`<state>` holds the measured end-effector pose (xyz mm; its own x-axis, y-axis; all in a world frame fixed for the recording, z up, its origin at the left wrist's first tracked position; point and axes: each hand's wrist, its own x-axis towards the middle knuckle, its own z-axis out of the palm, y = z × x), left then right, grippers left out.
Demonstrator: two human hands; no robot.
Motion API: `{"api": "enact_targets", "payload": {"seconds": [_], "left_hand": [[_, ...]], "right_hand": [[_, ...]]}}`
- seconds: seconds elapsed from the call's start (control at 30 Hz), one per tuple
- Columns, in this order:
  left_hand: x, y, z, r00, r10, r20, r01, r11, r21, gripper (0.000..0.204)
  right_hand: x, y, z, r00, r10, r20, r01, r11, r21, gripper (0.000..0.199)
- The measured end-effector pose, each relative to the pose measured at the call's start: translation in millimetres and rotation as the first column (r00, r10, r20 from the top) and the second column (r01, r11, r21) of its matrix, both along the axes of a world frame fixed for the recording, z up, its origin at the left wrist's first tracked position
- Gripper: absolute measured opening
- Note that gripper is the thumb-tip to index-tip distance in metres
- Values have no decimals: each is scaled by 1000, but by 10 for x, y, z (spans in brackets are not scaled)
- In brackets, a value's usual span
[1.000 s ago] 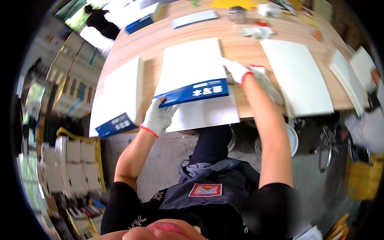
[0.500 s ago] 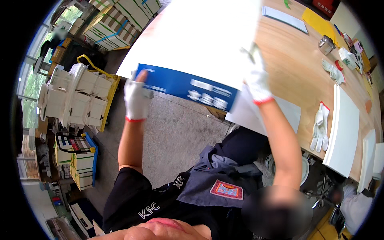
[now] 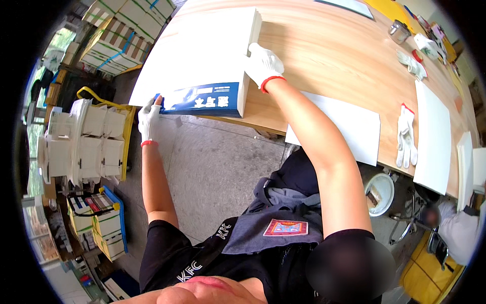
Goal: The person applies glue to the spine of a white notebook using a brush and a bucket of adhesive. They then press the notebook onto a blue backing board and smooth the cover. This process is repeated for multiple notebooks in a continuous assembly line fashion.
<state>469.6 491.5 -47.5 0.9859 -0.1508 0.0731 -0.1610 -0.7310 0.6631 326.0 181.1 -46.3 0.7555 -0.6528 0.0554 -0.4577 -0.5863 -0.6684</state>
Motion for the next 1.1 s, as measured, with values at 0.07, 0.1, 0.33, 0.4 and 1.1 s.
{"api": "enact_targets", "payload": {"seconds": [0.07,0.1,0.33,0.4,1.1], "left_hand": [[4,-32,13,1000,-16,13,16,999,-37,61],[120,58,-59,997,-72,41,75,995,-64,61],[92,27,-81,964,-244,101,261,943,-207,41],[230,80,-172,968,-241,67,249,951,-185,48],[-4736,-4165,-124,-371,-710,-598,254,542,-801,37]], "right_hand": [[8,-22,-51,999,-1,37,3,999,-33,58],[13,-20,-77,998,-2,57,5,999,-49,59],[-168,-36,65,982,111,151,-107,994,-36,36],[-183,-66,-83,989,-7,145,19,997,-78,41],[-4508,1356,2091,918,395,-40,-332,708,-623,28]]}}
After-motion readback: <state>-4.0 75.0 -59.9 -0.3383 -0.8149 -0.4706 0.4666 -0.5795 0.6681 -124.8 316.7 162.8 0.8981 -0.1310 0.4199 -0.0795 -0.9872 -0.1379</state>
